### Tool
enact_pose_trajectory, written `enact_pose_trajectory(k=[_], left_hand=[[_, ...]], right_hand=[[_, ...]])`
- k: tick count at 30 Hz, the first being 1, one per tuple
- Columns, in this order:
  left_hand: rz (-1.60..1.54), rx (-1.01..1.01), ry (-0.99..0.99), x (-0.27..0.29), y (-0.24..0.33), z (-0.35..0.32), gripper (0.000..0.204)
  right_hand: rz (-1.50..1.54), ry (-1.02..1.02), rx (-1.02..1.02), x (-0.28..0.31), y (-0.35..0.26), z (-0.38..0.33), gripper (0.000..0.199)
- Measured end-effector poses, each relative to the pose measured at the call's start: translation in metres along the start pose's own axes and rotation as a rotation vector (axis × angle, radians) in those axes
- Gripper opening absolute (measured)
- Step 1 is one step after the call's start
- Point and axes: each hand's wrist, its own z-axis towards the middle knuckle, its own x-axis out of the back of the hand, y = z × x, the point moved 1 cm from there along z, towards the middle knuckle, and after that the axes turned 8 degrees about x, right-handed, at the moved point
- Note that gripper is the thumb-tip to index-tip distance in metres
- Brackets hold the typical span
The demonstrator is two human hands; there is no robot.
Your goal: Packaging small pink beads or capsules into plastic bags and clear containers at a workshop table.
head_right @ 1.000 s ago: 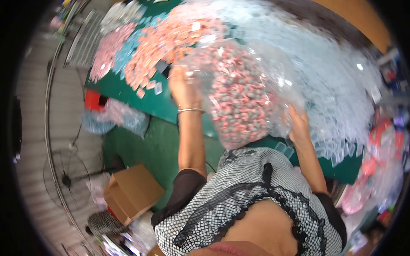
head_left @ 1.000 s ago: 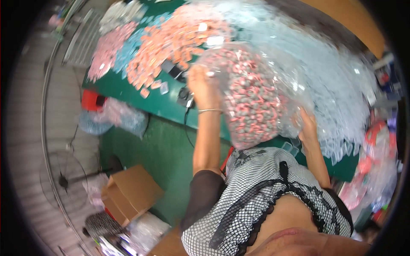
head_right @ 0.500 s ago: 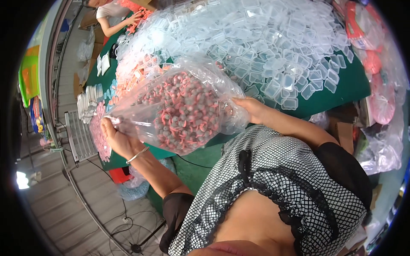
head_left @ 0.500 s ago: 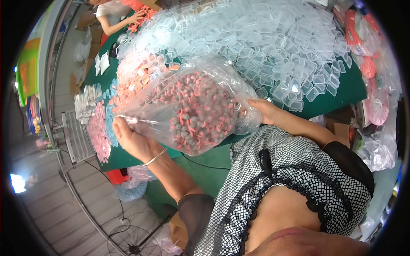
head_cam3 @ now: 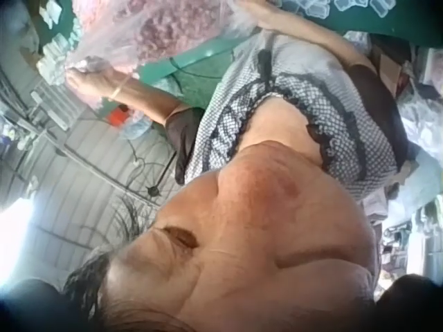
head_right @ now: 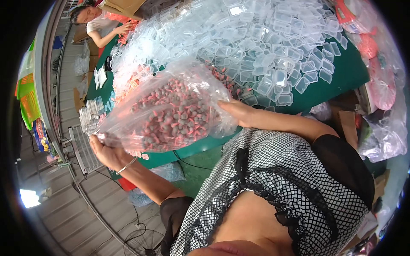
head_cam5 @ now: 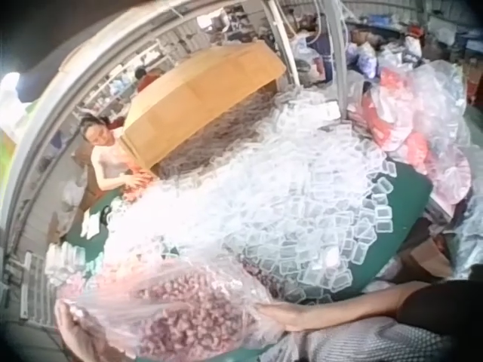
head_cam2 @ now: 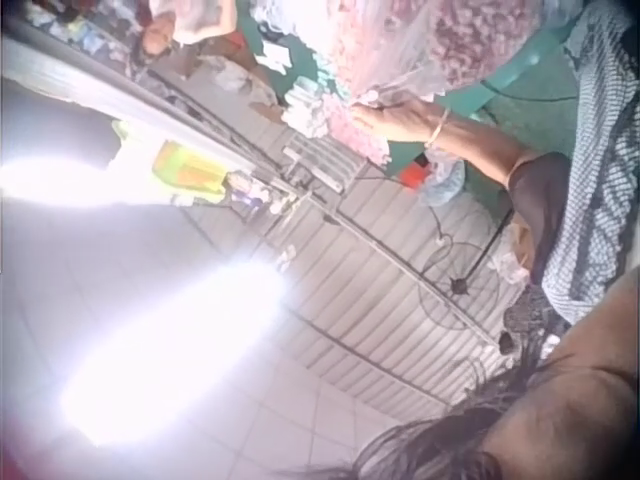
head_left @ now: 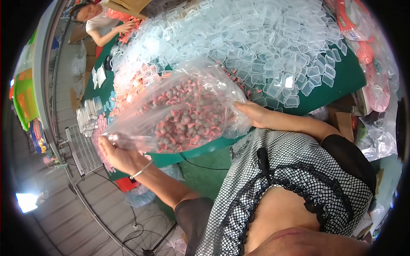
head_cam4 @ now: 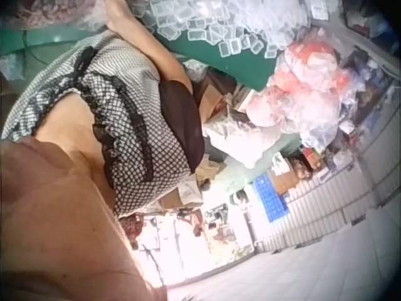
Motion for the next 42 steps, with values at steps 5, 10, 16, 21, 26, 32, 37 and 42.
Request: enact_pose_trajectory(k=[5, 10, 16, 21, 26, 32, 37, 42], left_hand=[[-0.044, -0.114, 0.186, -0.024, 0.012, 0.001, 0.016], [-0.035, -0.143, 0.001, -0.009, 0.006, -0.007, 0.013], [0.041, -0.101, 0.168, -0.015, -0.029, 0.026, 0.013], [0.001, -0.039, 0.094, -0.01, -0.062, 0.007, 0.016], [-0.062, 0.025, 0.087, 0.005, -0.085, -0.004, 0.016], [0.04, 0.032, -0.092, 0.054, -0.13, -0.039, 0.044], [0.346, 0.289, -0.124, 0.103, -0.165, -0.07, 0.051], [0.573, 0.289, 0.047, 0.117, -0.201, -0.075, 0.019]], right_hand=[[-0.052, -0.01, 0.107, 0.002, 0.006, 0.011, 0.037], [0.036, -0.013, -0.022, -0.003, 0.006, 0.009, 0.036], [0.081, 0.129, 0.05, 0.032, 0.001, 0.022, 0.036], [0.033, 0.108, 0.065, 0.036, 0.005, 0.02, 0.037], [0.028, 0.145, 0.068, 0.041, -0.001, 0.022, 0.041], [0.025, 0.159, 0.1, 0.051, 0.005, 0.026, 0.04], [0.031, 0.229, 0.135, 0.039, 0.005, 0.029, 0.042], [0.011, 0.134, 0.085, 0.045, 0.003, 0.024, 0.041]])
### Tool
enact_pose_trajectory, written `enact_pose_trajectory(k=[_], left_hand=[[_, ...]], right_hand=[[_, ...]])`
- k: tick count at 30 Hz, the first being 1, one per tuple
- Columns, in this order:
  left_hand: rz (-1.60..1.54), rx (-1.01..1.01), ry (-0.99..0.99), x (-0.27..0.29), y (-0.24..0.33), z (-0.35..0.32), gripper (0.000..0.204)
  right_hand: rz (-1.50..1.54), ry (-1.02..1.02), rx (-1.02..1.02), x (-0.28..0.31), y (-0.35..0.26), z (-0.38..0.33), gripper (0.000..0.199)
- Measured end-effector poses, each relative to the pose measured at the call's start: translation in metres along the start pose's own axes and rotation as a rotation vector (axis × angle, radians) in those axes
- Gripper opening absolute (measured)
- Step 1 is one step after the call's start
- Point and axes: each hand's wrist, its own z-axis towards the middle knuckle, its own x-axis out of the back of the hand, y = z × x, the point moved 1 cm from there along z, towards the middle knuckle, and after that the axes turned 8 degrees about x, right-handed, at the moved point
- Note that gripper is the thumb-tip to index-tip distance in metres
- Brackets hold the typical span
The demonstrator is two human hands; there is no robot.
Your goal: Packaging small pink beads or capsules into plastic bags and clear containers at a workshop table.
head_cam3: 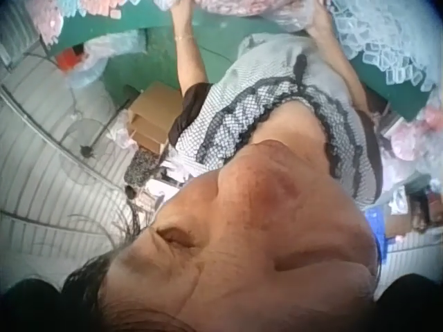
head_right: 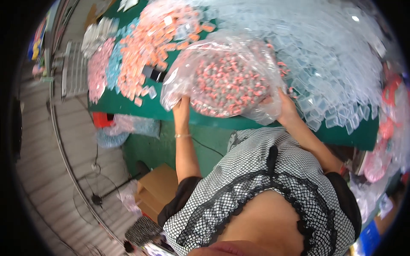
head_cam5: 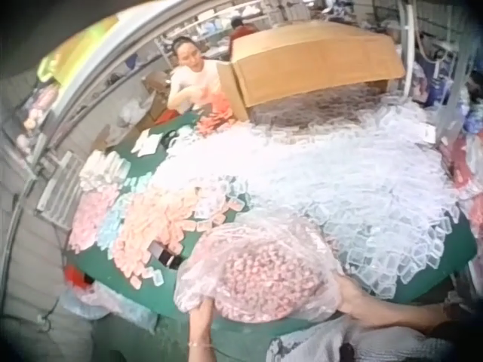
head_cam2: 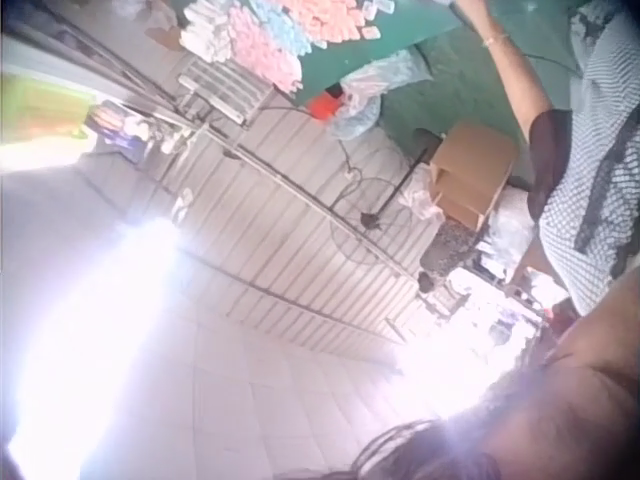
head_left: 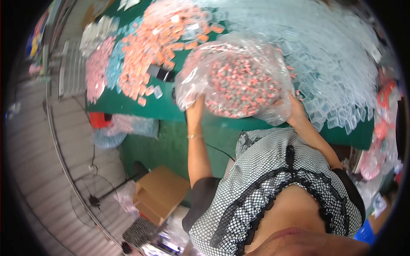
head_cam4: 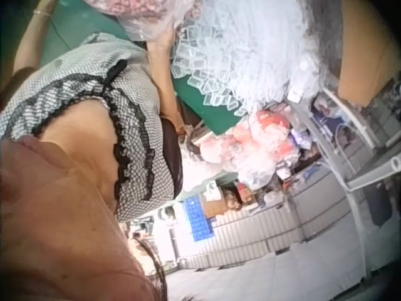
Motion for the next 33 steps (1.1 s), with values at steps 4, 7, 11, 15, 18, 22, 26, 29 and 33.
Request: enact_pose_trajectory(k=[4, 7, 11, 15, 18, 22, 26, 29, 33], left_hand=[[-0.262, -0.215, 0.184, -0.027, 0.015, 0.009, 0.01], [-0.336, -0.133, 0.231, -0.023, 0.021, 0.008, 0.01], [-0.404, -0.168, 0.29, -0.019, 0.065, 0.0, 0.014], [-0.041, -0.275, 0.163, -0.002, 0.144, 0.0, 0.021], [0.17, -0.513, 0.145, 0.0, 0.213, 0.002, 0.024], [0.204, -0.329, -0.07, -0.019, 0.287, -0.01, 0.023], [0.514, -0.33, -0.251, -0.031, 0.272, 0.041, 0.02], [0.194, -0.208, -0.319, -0.032, 0.281, 0.039, 0.016], [0.124, -0.079, -0.245, -0.022, 0.261, 0.04, 0.015]], right_hand=[[-0.079, -0.09, 0.045, 0.002, 0.0, 0.001, 0.039], [-0.024, -0.061, 0.027, 0.009, 0.002, 0.006, 0.037], [-0.043, -0.025, -0.005, 0.003, 0.002, 0.003, 0.038], [-0.107, -0.093, 0.001, -0.018, -0.003, -0.006, 0.04], [-0.052, -0.146, 0.001, -0.024, -0.002, -0.002, 0.04], [0.132, -0.295, 0.012, -0.016, -0.002, 0.006, 0.039], [0.086, -0.073, 0.028, -0.02, -0.005, 0.008, 0.04], [0.118, -0.085, 0.014, 0.001, 0.005, 0.017, 0.041], [0.171, -0.107, 0.041, -0.007, 0.004, 0.01, 0.04]])
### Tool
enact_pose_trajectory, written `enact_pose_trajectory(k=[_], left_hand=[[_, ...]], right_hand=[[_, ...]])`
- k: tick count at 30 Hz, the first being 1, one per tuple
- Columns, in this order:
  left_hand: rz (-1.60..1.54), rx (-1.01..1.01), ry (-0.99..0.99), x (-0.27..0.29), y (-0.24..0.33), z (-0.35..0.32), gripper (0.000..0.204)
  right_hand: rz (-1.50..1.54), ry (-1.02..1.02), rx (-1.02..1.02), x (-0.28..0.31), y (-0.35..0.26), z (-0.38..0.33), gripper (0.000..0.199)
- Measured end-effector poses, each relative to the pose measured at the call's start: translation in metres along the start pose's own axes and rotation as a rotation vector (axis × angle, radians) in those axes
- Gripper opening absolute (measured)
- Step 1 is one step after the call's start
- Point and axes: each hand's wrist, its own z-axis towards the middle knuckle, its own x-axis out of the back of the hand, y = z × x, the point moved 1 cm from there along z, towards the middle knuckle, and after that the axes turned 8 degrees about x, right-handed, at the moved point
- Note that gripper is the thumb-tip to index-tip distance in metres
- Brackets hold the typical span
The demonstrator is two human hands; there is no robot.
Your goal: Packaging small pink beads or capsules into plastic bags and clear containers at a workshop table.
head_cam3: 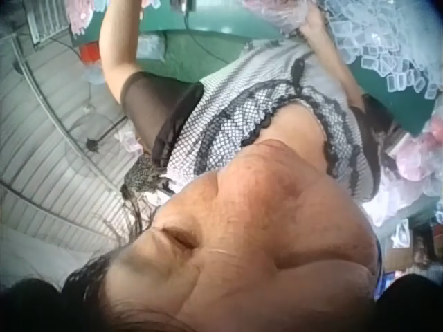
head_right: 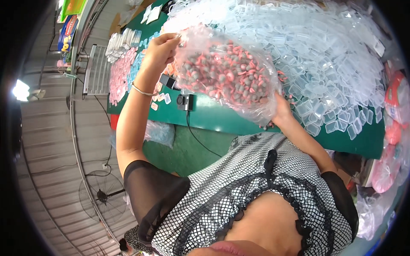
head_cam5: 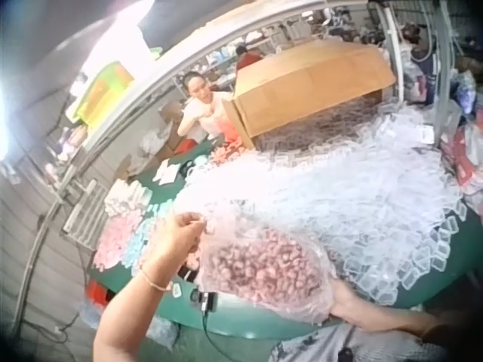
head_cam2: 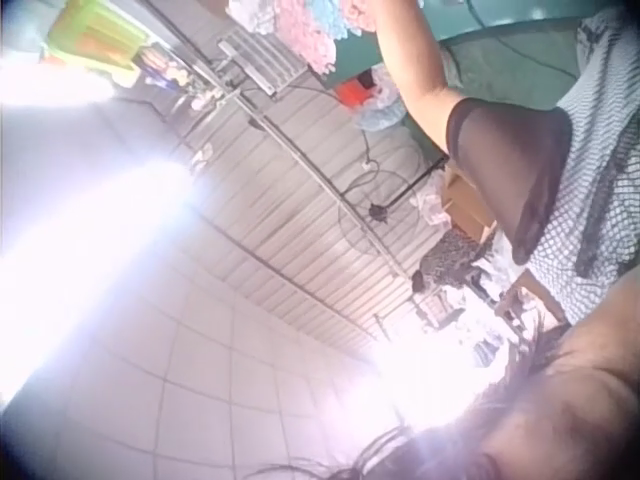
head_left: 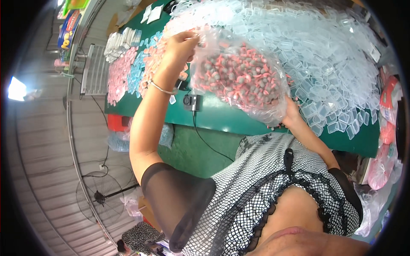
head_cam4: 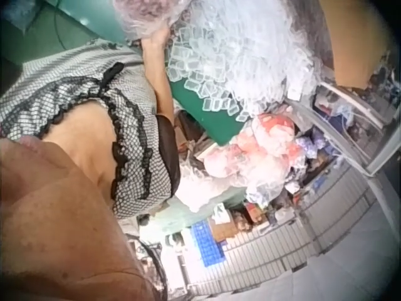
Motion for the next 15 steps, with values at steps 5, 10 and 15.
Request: enact_pose_trajectory(k=[5, 10, 15], left_hand=[[-0.318, -0.174, -0.02, 0.017, 0.03, -0.01, 0.024], [-0.324, -0.072, -0.059, 0.017, 0.004, 0.003, 0.02], [-0.414, -0.163, -0.036, 0.002, -0.027, 0.004, 0.026]], right_hand=[[-0.139, 0.052, 0.031, -0.018, -0.004, -0.006, 0.038], [-0.026, 0.055, 0.029, -0.016, 0.0, -0.008, 0.039], [0.045, 0.074, -0.047, -0.009, -0.001, -0.004, 0.042]])
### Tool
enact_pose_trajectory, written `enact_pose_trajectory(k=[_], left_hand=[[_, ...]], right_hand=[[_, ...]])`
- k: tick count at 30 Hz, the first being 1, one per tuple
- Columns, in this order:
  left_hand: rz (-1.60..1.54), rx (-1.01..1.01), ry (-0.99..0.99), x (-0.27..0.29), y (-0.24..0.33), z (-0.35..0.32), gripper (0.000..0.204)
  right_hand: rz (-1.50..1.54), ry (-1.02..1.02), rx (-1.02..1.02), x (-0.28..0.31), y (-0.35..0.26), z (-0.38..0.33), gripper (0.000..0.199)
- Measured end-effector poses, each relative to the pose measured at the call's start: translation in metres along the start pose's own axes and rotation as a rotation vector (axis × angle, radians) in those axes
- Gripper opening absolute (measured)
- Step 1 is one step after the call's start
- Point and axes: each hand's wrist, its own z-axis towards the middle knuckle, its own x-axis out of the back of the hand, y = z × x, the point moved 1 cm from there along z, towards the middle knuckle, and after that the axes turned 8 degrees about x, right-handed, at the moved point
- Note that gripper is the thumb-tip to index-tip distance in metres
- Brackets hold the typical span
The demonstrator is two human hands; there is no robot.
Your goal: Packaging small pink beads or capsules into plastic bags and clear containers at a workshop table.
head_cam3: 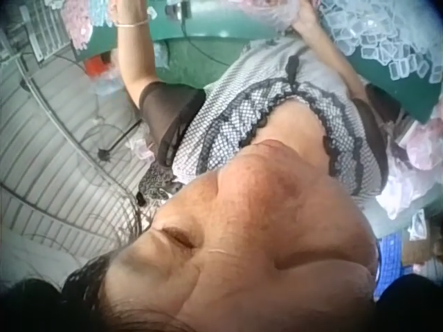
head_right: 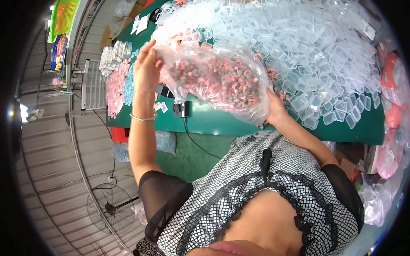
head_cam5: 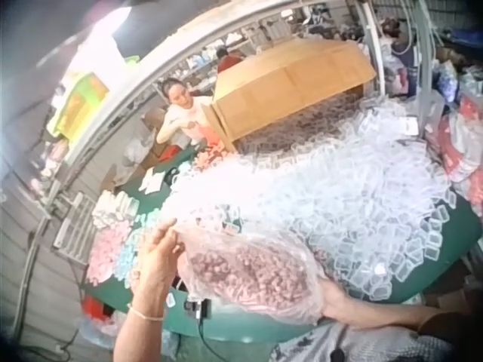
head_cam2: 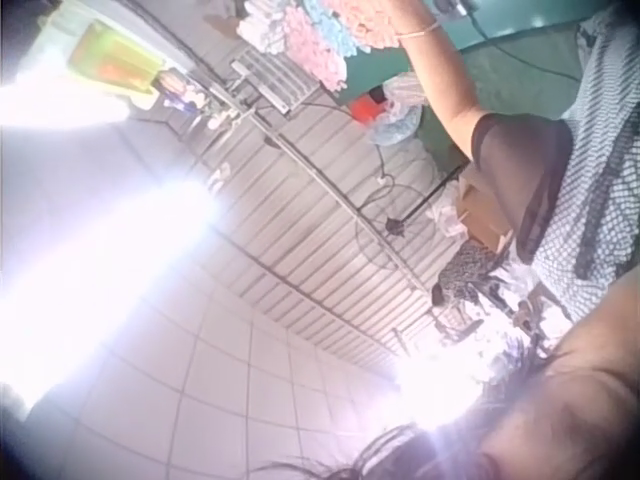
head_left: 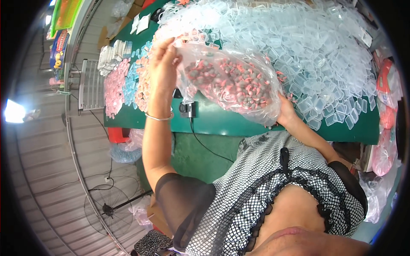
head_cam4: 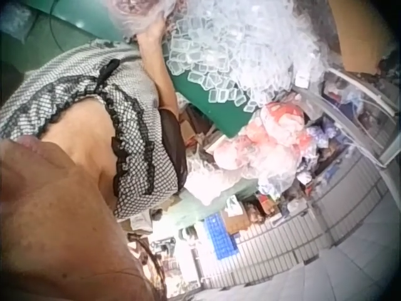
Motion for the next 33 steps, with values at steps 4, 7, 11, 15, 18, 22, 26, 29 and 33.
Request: enact_pose_trajectory(k=[4, 7, 11, 15, 18, 22, 26, 29, 33], left_hand=[[-0.12, -0.001, 0.029, -0.001, -0.055, -0.034, 0.042], [0.174, 0.089, 0.043, 0.049, -0.135, -0.042, 0.046], [0.052, 0.349, 0.057, 0.034, -0.168, -0.044, 0.04], [-0.064, 0.343, 0.006, 0.041, -0.186, -0.029, 0.032], [-0.139, 0.318, -0.028, 0.043, -0.193, -0.018, 0.024], [-0.199, 0.306, -0.041, 0.046, -0.202, -0.02, 0.019], [-0.388, 0.414, -0.032, 0.037, -0.2, -0.021, 0.018], [-0.389, 0.408, -0.126, 0.036, -0.198, -0.023, 0.018], [-0.778, 0.494, -0.208, 0.042, -0.21, -0.025, 0.02]], right_hand=[[0.071, -0.074, -0.01, 0.012, 0.0, 0.003, 0.043], [0.048, -0.086, -0.017, 0.007, 0.0, 0.004, 0.042], [0.048, -0.022, -0.026, 0.009, -0.001, 0.002, 0.04], [0.033, -0.017, -0.018, 0.007, -0.002, 0.002, 0.04], [0.013, -0.032, -0.013, 0.009, -0.003, 0.002, 0.039], [0.058, -0.025, -0.037, 0.002, -0.004, -0.001, 0.038], [0.019, -0.012, -0.022, -0.004, -0.007, -0.005, 0.036], [-0.025, -0.011, -0.002, -0.003, -0.009, -0.007, 0.035], [-0.107, -0.034, 0.026, -0.003, -0.01, -0.009, 0.033]])
